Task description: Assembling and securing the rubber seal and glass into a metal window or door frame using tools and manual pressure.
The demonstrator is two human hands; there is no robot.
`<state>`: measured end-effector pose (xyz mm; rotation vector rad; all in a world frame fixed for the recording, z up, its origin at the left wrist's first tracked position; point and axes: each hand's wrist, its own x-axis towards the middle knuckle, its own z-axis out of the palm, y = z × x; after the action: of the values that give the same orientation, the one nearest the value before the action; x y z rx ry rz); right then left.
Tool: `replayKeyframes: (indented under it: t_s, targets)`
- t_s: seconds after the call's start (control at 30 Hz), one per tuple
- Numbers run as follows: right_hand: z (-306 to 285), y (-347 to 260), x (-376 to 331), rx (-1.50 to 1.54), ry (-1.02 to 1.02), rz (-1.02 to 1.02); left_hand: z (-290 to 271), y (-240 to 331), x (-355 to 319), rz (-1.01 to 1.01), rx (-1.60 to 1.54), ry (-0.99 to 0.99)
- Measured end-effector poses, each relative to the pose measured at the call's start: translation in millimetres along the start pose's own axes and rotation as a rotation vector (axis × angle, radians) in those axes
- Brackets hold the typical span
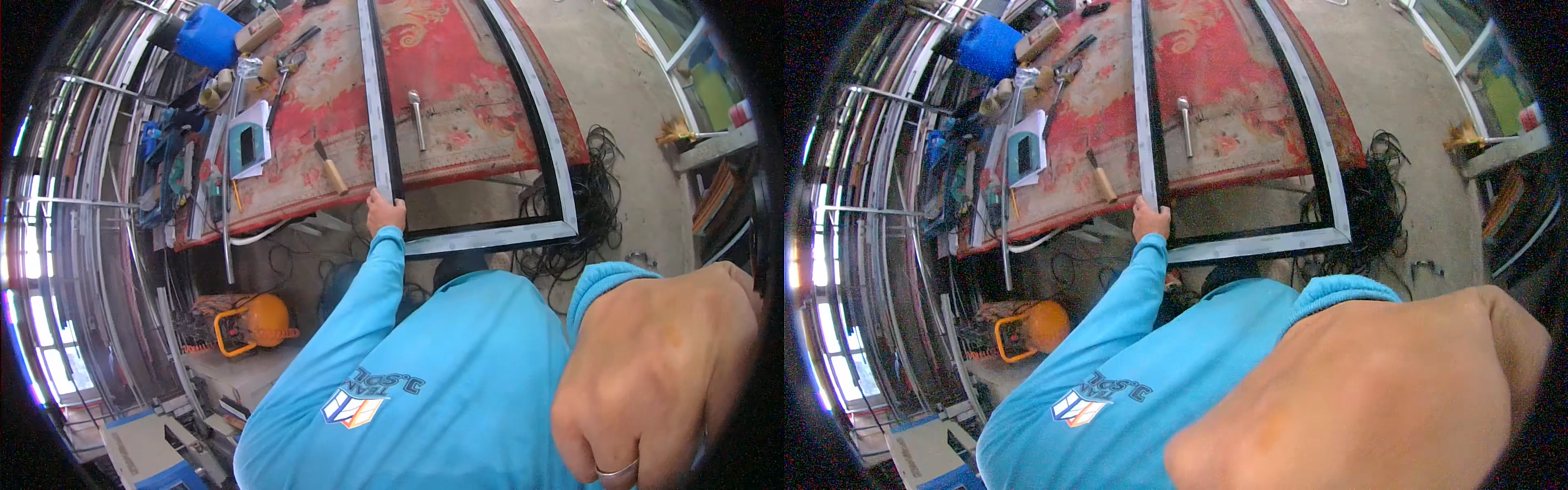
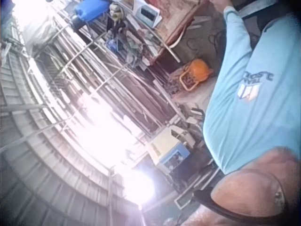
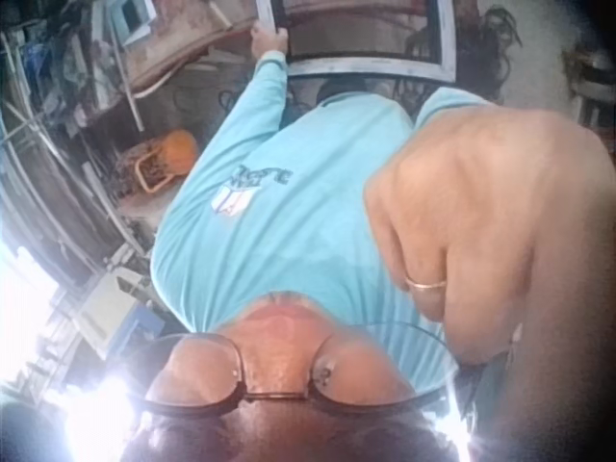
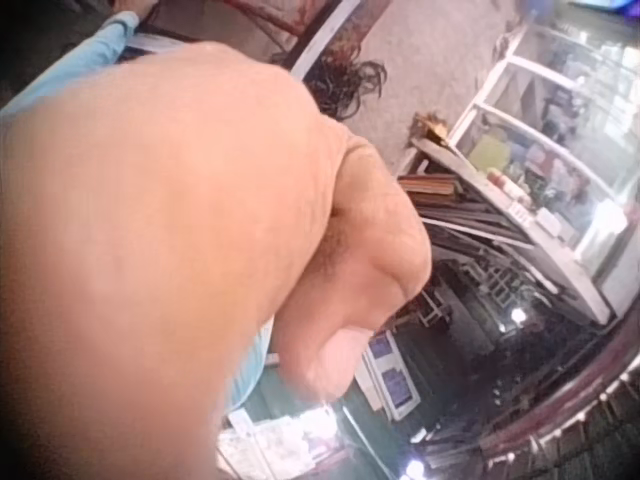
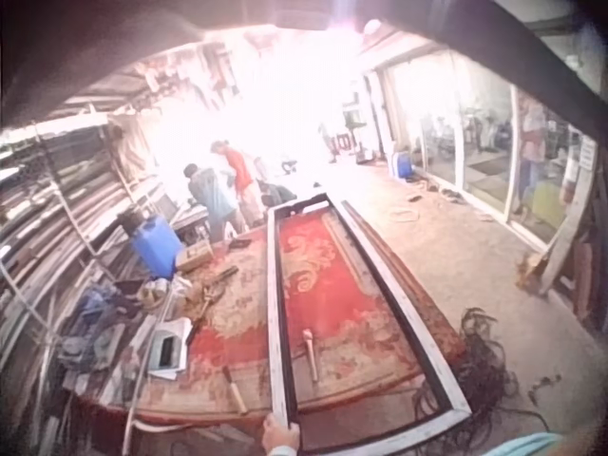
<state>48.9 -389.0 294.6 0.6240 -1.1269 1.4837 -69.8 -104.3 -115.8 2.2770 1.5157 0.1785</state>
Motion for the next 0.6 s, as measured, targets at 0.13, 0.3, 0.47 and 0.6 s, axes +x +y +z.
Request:
replayKeyframes:
  t_s: [0.13, 0.3, 0.47, 0.6]
  targets:
    - [-1.1, 1.1, -0.2, 0.009, 0.007, 0.005, -0.6, 0.1, -2.0, -0.01, -0.013, -0.004]
    - [-3.3, 2.7, -1.2, 0.028, -0.006, 0.003, -3.7, 0.0, -2.4, -0.009, 0.001, 0.0]
    - [-2.8, 3.7, -1.9, 0.0, 0.006, 0.019, -1.7, 0.9, -0.5, -0.018, 0.0, -0.031]
    - [-1.7, 4.9, -1.3, 0.004, 0.013, 0.025, 0.2, 1.3, -2.3, -0.008, -0.019, -0.005]
